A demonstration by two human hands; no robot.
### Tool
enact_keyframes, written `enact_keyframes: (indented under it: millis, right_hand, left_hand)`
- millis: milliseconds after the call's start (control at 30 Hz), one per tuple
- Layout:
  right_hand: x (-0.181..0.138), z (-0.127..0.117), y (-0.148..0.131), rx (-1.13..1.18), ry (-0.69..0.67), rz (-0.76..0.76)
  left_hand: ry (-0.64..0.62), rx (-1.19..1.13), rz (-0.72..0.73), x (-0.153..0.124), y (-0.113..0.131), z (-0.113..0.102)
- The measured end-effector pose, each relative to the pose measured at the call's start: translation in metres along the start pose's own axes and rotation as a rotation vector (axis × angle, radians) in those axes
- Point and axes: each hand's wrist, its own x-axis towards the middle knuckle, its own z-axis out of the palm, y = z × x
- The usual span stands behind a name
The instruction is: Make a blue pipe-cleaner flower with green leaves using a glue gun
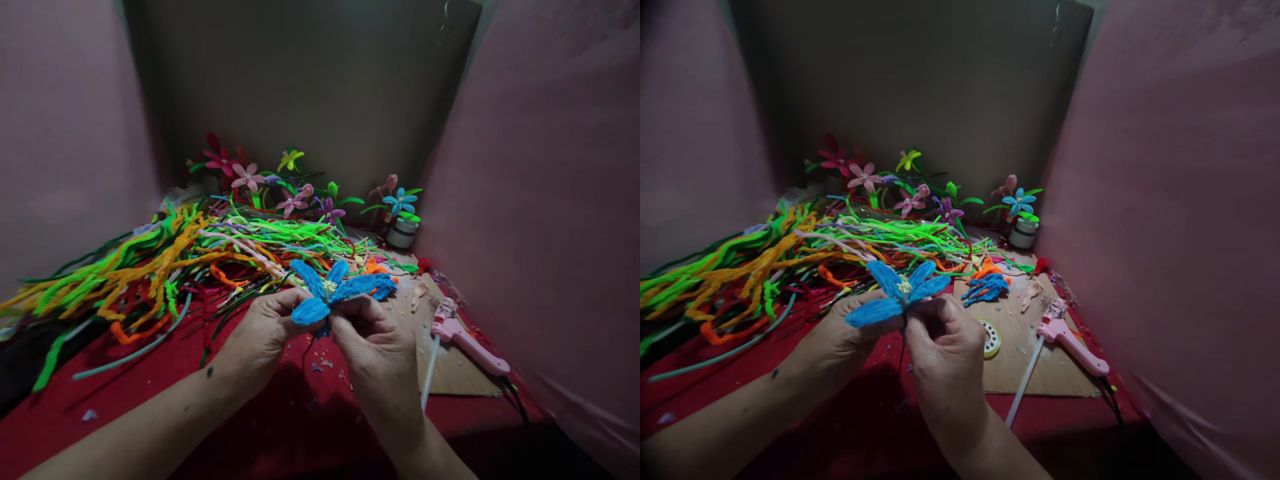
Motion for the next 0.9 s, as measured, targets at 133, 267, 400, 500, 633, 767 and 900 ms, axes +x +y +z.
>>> enact_keyframes:
  millis: [133, 267, 400, 500, 633, 767, 900]
  right_hand:
    - [0.000, -0.003, -0.001, -0.011, -0.025, 0.024]
    - [0.002, -0.004, -0.008, 0.035, -0.038, 0.077]
    - [0.004, -0.005, -0.012, 0.154, -0.080, 0.142]
    - [0.005, -0.006, -0.009, 0.230, -0.105, 0.184]
    - [0.006, -0.009, 0.000, 0.313, -0.134, 0.212]
    - [0.008, -0.011, 0.008, 0.362, -0.131, 0.184]
    - [0.009, -0.010, 0.013, 0.369, -0.127, 0.166]
  left_hand:
    - [-0.017, 0.000, 0.005, -0.001, 0.000, 0.001]
    - [-0.022, 0.014, 0.005, -0.001, 0.001, 0.002]
    - [-0.053, 0.019, 0.025, -0.001, 0.000, -0.001]
    - [-0.047, 0.034, 0.032, 0.000, 0.000, -0.004]
    - [-0.067, 0.017, 0.009, 0.000, 0.003, -0.004]
    - [-0.092, -0.019, -0.026, 0.000, 0.006, 0.001]
    - [-0.085, -0.063, -0.023, 0.001, 0.002, 0.003]
